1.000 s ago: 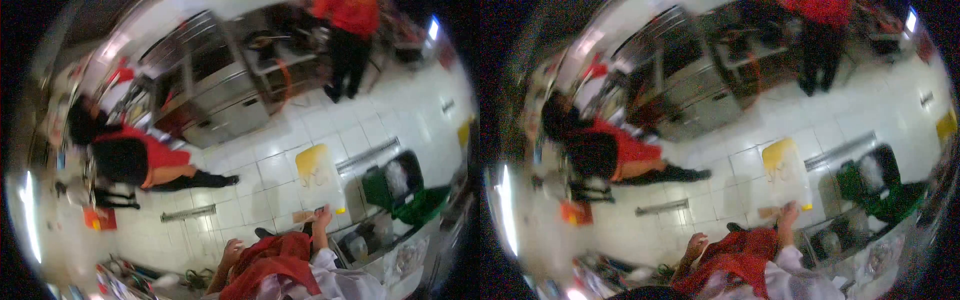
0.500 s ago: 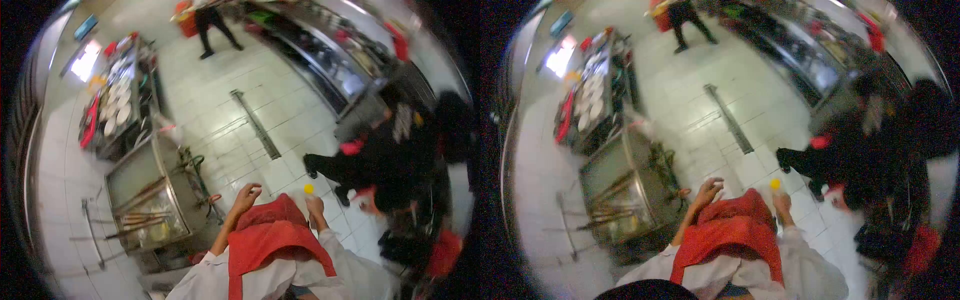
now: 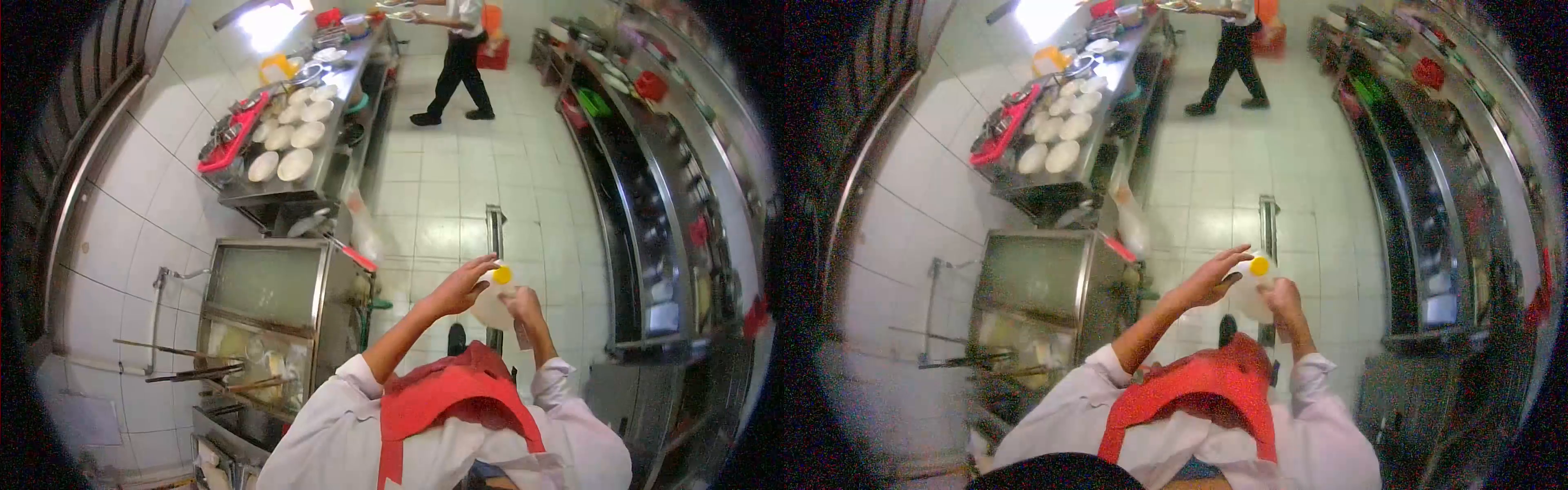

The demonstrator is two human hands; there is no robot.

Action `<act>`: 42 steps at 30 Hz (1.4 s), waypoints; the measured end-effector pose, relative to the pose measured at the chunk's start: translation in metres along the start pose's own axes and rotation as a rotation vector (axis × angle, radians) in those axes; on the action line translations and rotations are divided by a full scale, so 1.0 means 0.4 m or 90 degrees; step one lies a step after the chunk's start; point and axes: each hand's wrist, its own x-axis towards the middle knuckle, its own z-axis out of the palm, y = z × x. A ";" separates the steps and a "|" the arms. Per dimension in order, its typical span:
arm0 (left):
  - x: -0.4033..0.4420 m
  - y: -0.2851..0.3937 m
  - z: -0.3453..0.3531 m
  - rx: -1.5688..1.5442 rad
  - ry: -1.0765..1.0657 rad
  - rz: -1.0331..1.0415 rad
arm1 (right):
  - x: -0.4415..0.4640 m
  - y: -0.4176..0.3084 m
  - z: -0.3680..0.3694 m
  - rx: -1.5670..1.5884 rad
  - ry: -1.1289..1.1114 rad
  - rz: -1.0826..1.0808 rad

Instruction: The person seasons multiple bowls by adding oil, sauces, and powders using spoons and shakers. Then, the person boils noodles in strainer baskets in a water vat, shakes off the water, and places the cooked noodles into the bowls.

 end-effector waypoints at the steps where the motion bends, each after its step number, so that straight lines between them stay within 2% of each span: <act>1: 0.053 -0.033 -0.039 0.032 -0.010 0.009 | 0.058 -0.046 -0.018 -0.091 -0.030 -0.180; 2: 0.102 -0.080 -0.086 0.037 0.010 0.007 | 0.130 -0.101 -0.035 -0.099 -0.038 -0.197; 4: 0.149 -0.171 -0.181 0.240 -0.061 0.071 | 0.207 -0.283 -0.080 -0.126 -0.131 -0.171; 5: 0.167 -0.182 -0.259 0.244 -0.087 0.059 | 0.261 -0.340 -0.090 -0.141 -0.151 -0.186; 8: 0.221 -0.169 -0.460 0.373 -0.004 0.074 | 0.453 -0.520 -0.112 -0.093 -0.227 -0.279; 10: 0.251 -0.194 -0.576 0.433 0.033 0.069 | 0.558 -0.631 -0.116 -0.012 -0.275 -0.456; 11: 0.262 -0.211 -0.631 0.484 0.054 0.073 | 0.628 -0.677 -0.106 -0.060 -0.323 -0.536; 12: 0.277 -0.229 -0.688 0.488 0.061 0.067 | 0.688 -0.732 -0.107 -0.062 -0.328 -0.543; 14: 0.301 -0.269 -0.806 0.515 0.035 0.042 | 0.777 -0.845 -0.108 0.085 -0.661 -0.378; 15: 0.313 -0.293 -0.860 0.561 0.081 0.098 | 0.855 -0.851 -0.067 0.195 -0.761 -0.377; 18: 0.319 -0.388 -0.993 0.679 0.093 0.111 | 0.974 -0.996 0.021 0.132 -0.668 -0.690; 19: 0.333 -0.410 -1.034 0.680 0.096 0.118 | 0.970 -1.075 0.014 0.012 -0.599 -0.591; 20: 0.353 -0.427 -1.078 0.681 0.125 0.113 | 1.007 -1.117 0.033 0.012 -0.594 -0.592; 23: 0.393 -0.473 -1.192 0.715 0.142 0.102 | 1.116 -1.223 0.089 0.019 -0.420 -0.813; 26: 0.417 -0.510 -1.276 0.749 0.130 0.079 | 1.168 -1.364 0.079 -0.069 -0.446 -0.809; 29: 0.458 -0.547 -1.336 0.720 0.274 -0.089 | 1.272 -1.469 0.112 -0.017 -0.453 -0.864; 30: 0.480 -0.566 -1.360 0.730 0.278 -0.088 | 1.313 -1.506 0.125 0.017 -0.455 -0.900; 33: 0.571 -0.602 -1.409 0.607 0.379 -0.522 | 1.414 -1.594 0.161 -0.041 -0.486 -0.891; 34: 0.592 -0.608 -1.424 0.609 0.375 -0.522 | 1.450 -1.614 0.169 -0.067 -0.502 -0.893; 36: 0.647 -0.610 -1.466 0.694 0.341 -0.663 | 1.529 -1.667 0.155 -0.070 -0.518 -0.910; 37: 0.692 -0.564 -1.511 0.599 0.264 -0.798 | 1.565 -1.702 0.140 -0.070 -0.520 -0.923; 38: 0.714 -0.543 -1.537 0.606 0.265 -0.799 | 1.599 -1.731 0.128 -0.068 -0.525 -0.932; 40: 0.729 -0.534 -1.584 0.679 0.459 -0.377 | 1.664 -1.794 0.111 -0.033 -0.535 -0.967; 41: 0.739 -0.548 -1.618 0.682 0.459 -0.376 | 1.696 -1.825 0.109 -0.002 -0.547 -0.998; 42: 0.746 -0.561 -1.649 0.684 0.373 -0.337 | 1.723 -1.853 0.115 0.000 -0.549 -0.998</act>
